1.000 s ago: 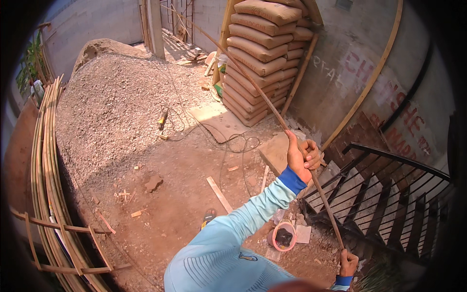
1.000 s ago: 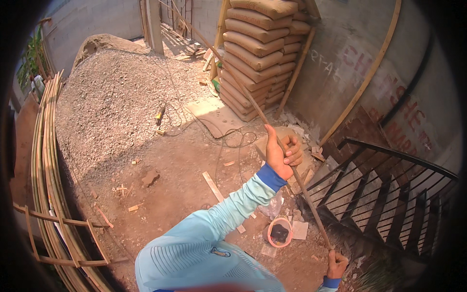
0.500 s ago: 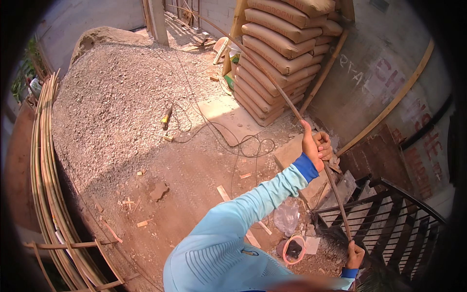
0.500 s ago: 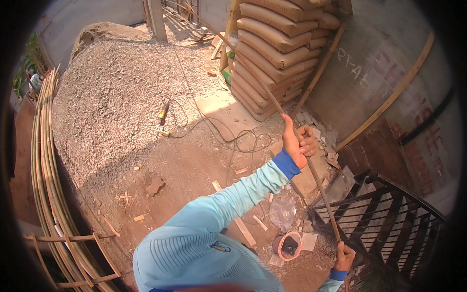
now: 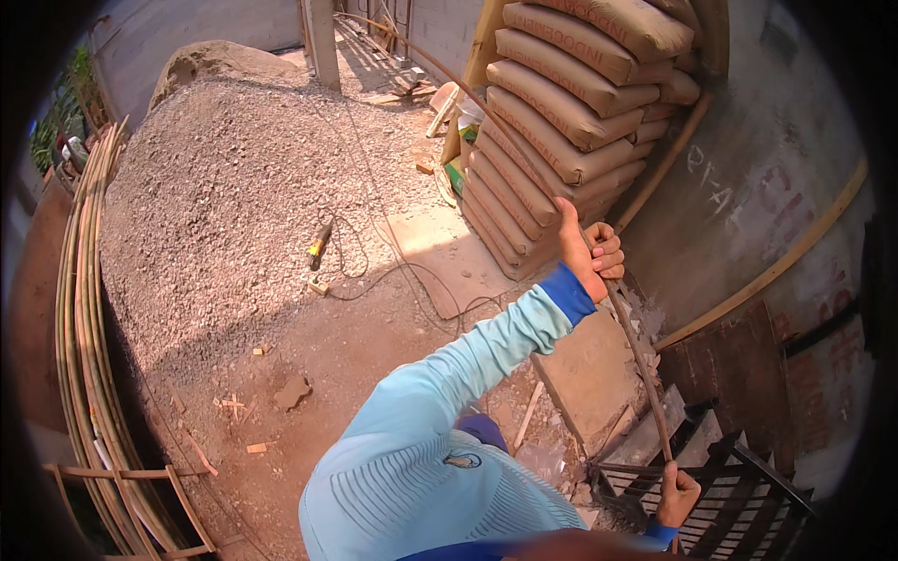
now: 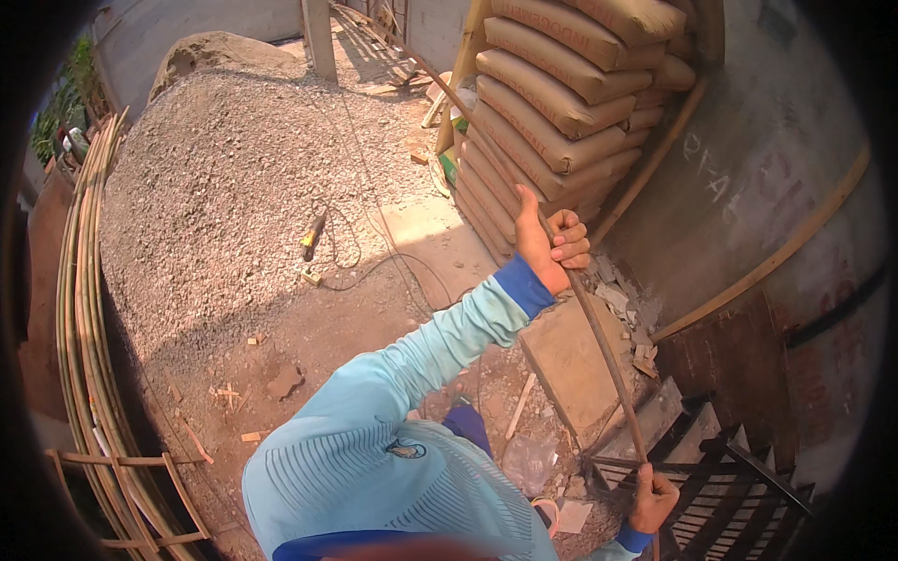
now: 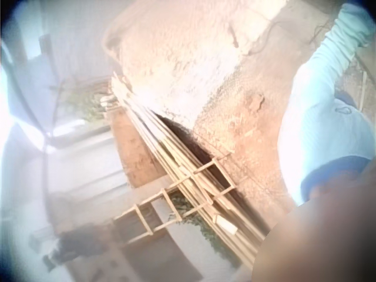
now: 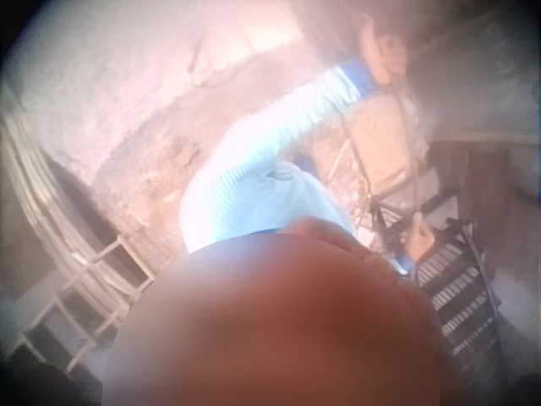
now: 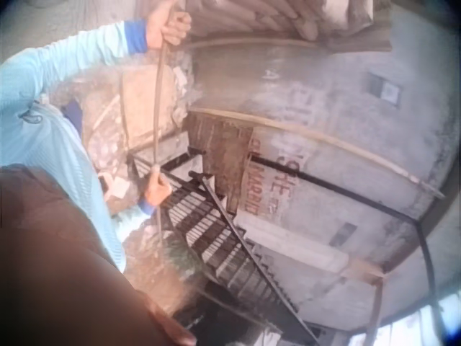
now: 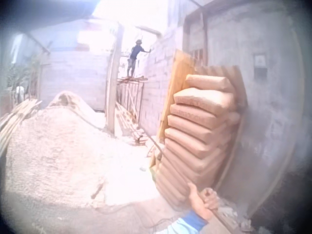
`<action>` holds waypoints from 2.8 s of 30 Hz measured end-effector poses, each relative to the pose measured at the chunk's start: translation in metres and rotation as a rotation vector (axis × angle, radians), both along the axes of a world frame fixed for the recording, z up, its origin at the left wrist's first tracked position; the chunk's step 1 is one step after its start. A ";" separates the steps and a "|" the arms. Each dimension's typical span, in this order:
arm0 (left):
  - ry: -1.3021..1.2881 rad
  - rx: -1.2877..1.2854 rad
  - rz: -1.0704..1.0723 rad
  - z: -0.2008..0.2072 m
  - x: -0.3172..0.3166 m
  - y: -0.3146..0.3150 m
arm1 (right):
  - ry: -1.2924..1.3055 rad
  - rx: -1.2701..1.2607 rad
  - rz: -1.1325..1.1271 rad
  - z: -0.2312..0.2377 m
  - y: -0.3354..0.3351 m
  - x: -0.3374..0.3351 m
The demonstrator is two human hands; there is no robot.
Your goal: The person repeatedly pulls and adjusts a long steel rod at a construction site, bending and straightening it by hand. The person also walks across the site and briefly picks up a small wooden board before returning to the rod.
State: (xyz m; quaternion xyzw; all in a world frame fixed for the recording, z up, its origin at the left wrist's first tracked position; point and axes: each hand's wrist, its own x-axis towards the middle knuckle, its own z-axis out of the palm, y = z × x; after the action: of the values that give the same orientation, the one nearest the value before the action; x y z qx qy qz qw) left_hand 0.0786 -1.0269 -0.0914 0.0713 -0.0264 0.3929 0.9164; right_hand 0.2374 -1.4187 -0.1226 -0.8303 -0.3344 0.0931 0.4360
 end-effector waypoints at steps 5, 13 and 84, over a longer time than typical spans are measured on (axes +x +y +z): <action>0.007 -0.001 -0.039 0.016 0.017 0.062 | -0.045 -0.065 -0.004 0.014 0.078 0.022; -0.009 0.075 0.028 0.084 0.050 0.150 | -0.124 0.033 -0.003 0.062 0.165 0.049; 0.307 0.296 0.479 0.024 -0.100 0.618 | -0.043 -0.464 0.179 -0.059 0.466 -0.078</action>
State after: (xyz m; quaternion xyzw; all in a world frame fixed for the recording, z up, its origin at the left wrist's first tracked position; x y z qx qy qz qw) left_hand -0.0216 -0.4085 -0.0669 0.2664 0.0727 0.5739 0.7709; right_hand 0.1598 -0.9522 -0.1820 -0.8770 -0.3853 0.1880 0.2168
